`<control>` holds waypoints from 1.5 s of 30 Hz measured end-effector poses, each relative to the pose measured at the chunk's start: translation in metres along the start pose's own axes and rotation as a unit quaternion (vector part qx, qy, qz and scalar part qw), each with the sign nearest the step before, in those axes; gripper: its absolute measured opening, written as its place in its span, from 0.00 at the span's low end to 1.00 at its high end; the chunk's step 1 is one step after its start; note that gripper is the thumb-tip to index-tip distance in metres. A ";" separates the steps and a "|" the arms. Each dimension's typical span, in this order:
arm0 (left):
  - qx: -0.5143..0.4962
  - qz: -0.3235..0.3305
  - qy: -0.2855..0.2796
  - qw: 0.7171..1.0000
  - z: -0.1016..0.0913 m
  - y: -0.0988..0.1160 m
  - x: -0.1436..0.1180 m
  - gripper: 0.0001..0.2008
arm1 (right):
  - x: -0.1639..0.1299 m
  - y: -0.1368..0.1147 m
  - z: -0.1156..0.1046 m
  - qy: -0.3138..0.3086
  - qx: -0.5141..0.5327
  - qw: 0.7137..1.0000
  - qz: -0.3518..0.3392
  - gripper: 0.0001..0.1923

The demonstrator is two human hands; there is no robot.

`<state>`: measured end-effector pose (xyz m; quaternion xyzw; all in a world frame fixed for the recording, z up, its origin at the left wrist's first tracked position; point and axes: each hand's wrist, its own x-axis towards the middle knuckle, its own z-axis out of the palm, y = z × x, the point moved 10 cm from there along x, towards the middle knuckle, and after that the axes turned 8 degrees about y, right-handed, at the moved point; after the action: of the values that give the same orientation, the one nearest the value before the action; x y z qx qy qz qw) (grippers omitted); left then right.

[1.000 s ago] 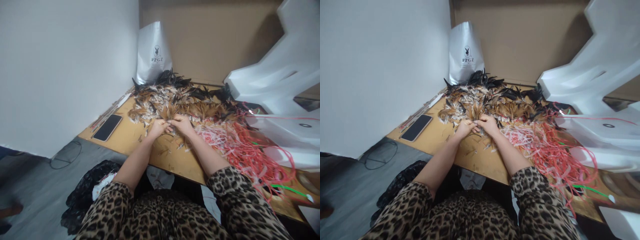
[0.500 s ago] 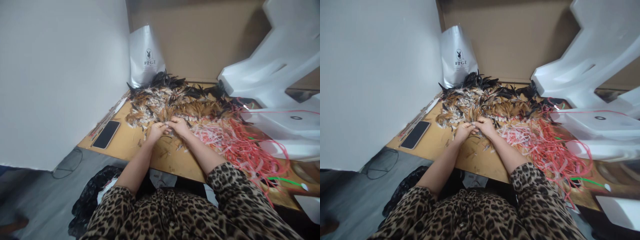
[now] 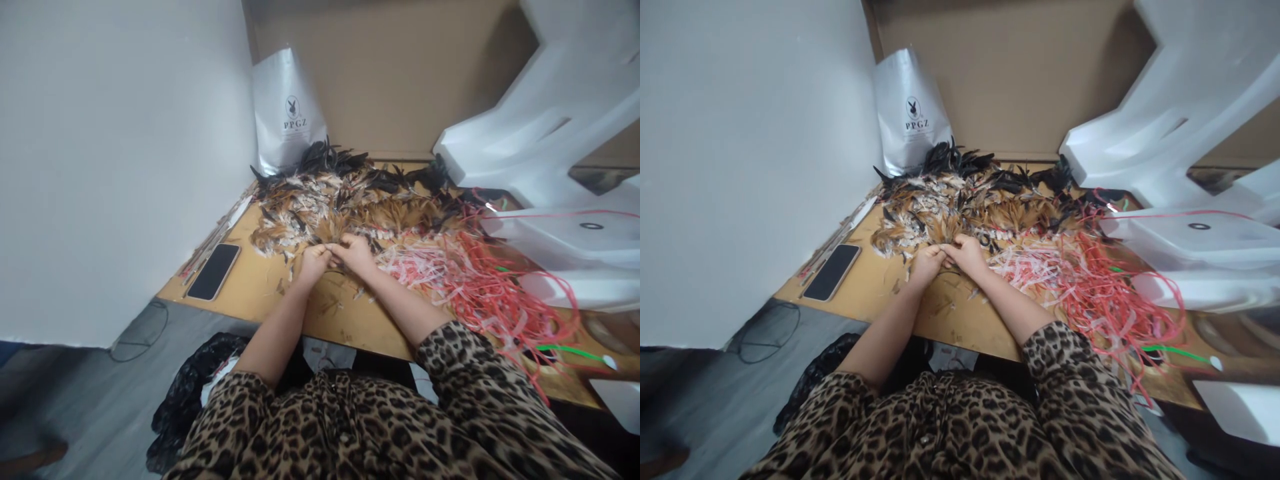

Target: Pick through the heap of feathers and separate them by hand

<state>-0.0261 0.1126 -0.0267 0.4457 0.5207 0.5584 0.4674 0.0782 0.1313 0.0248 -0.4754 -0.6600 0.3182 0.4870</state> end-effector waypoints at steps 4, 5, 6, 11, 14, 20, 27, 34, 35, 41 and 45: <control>0.001 -0.016 -0.018 1.000 0.005 -0.001 -0.002 0.09 | 0.000 0.006 0.001 -0.004 0.025 0.999 0.038 0.24; -0.005 -0.023 -0.023 0.999 0.005 -0.001 -0.002 0.09 | 0.000 0.008 0.002 -0.013 0.033 0.998 0.051 0.25; -0.014 -0.028 -0.029 0.999 0.006 0.000 -0.003 0.10 | 0.001 0.010 0.003 -0.022 0.039 0.997 0.060 0.25; -0.051 -0.046 -0.076 0.995 0.010 -0.001 -0.005 0.13 | 0.004 0.009 0.003 -0.065 0.053 0.995 0.063 0.25; -0.038 -0.052 -0.078 0.995 0.008 -0.005 -0.004 0.13 | 0.005 0.006 0.002 -0.067 0.042 0.996 0.052 0.25; -0.059 -0.049 -0.037 0.996 -0.001 -0.002 0.000 0.14 | 0.008 0.009 0.004 -0.068 0.137 0.985 0.085 0.17; -0.083 -0.066 -0.027 0.994 -0.002 -0.002 0.000 0.15 | 0.015 0.013 -0.005 -0.034 0.162 0.982 0.094 0.15; -0.195 -0.091 -0.030 0.976 -0.001 -0.003 -0.001 0.13 | -0.001 -0.036 -0.008 -0.063 -0.117 0.980 -0.145 0.13; -0.201 -0.089 -0.038 0.975 0.000 -0.002 -0.001 0.13 | -0.005 -0.044 -0.005 -0.062 -0.183 0.964 -0.182 0.12; -0.210 -0.091 -0.041 0.973 0.001 -0.003 -0.002 0.11 | -0.015 -0.059 0.009 -0.046 -0.354 0.899 -0.254 0.11; -0.208 -0.084 -0.048 0.973 0.002 -0.004 -0.001 0.12 | -0.013 -0.056 0.009 -0.044 -0.339 0.908 -0.241 0.11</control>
<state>-0.0234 0.1122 -0.0301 0.3197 0.4054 0.5915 0.6194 0.0524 0.1003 0.0672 -0.4236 -0.8433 -0.0315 0.3294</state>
